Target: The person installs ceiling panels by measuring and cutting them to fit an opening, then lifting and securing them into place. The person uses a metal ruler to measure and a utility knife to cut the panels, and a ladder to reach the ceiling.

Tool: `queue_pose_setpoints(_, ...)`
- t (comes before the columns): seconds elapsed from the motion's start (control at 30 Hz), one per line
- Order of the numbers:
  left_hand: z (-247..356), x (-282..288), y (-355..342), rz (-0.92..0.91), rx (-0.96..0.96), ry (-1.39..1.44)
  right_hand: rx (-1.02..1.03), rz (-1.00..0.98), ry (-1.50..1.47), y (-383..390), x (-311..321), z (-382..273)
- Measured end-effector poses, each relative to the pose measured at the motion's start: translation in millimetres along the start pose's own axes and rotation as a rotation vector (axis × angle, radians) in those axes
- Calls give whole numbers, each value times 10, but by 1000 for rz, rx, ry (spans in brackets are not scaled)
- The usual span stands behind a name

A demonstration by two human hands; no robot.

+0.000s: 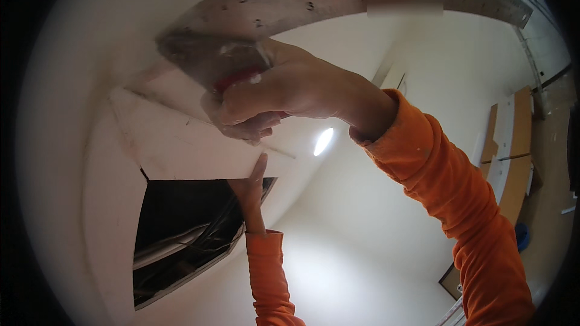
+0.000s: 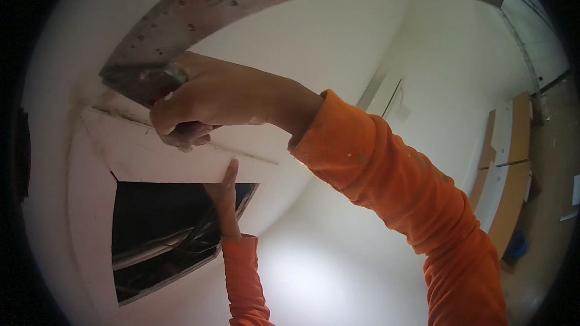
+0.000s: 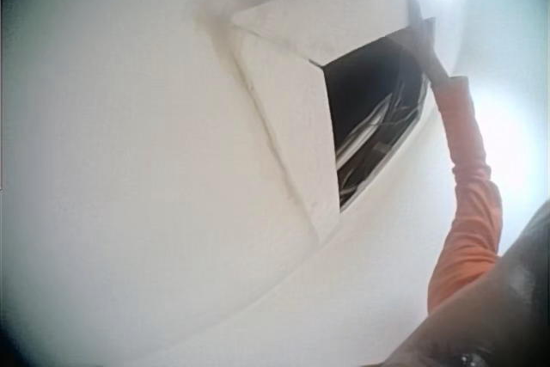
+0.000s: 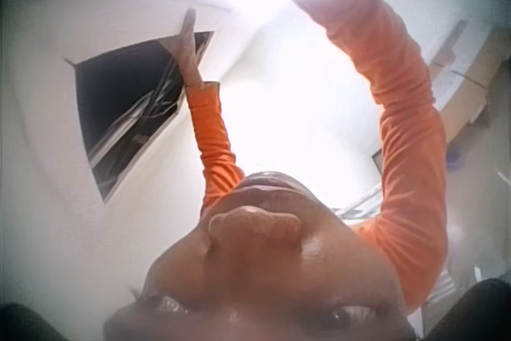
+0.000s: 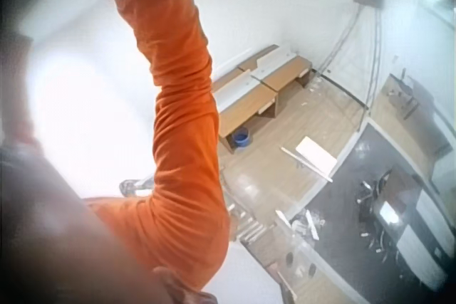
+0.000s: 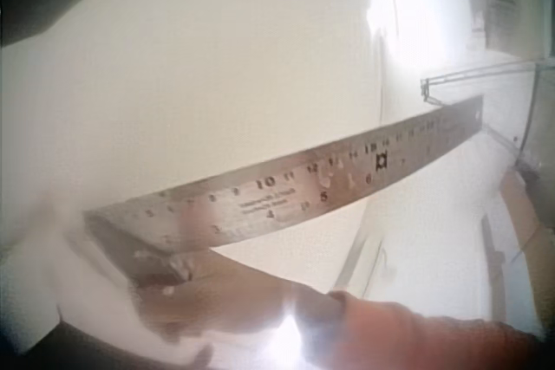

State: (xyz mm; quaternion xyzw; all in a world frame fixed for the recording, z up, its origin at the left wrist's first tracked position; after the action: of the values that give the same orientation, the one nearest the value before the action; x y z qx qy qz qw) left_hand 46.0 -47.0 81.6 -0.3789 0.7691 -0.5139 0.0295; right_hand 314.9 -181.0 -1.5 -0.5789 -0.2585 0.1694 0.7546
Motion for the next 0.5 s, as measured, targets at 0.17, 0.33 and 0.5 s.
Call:
queue_pose_setpoints(0.17,1,-21,18,-108,-19,-76,-59,-9,-123,-72,-10,115)
queue_pose_setpoints(0.33,5,-32,27,-95,-29,-33,-86,19,-81,-46,-21,112)
queue_pose_setpoints(0.5,-32,-11,70,-39,3,20,-146,179,57,-21,158,141)
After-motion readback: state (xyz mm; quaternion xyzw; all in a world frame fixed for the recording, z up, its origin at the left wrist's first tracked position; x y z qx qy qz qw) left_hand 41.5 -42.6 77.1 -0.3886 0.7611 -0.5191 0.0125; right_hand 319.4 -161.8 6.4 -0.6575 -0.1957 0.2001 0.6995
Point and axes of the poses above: each hand's wrist, its own y-axis away from the middle knuckle, its own x-axis out of the back of the hand, z = x × y, the point moved 9 cm from there along -y, towards the middle knuckle, and after that the axes turned 11 degrees about -x, right-handed, at the moved point
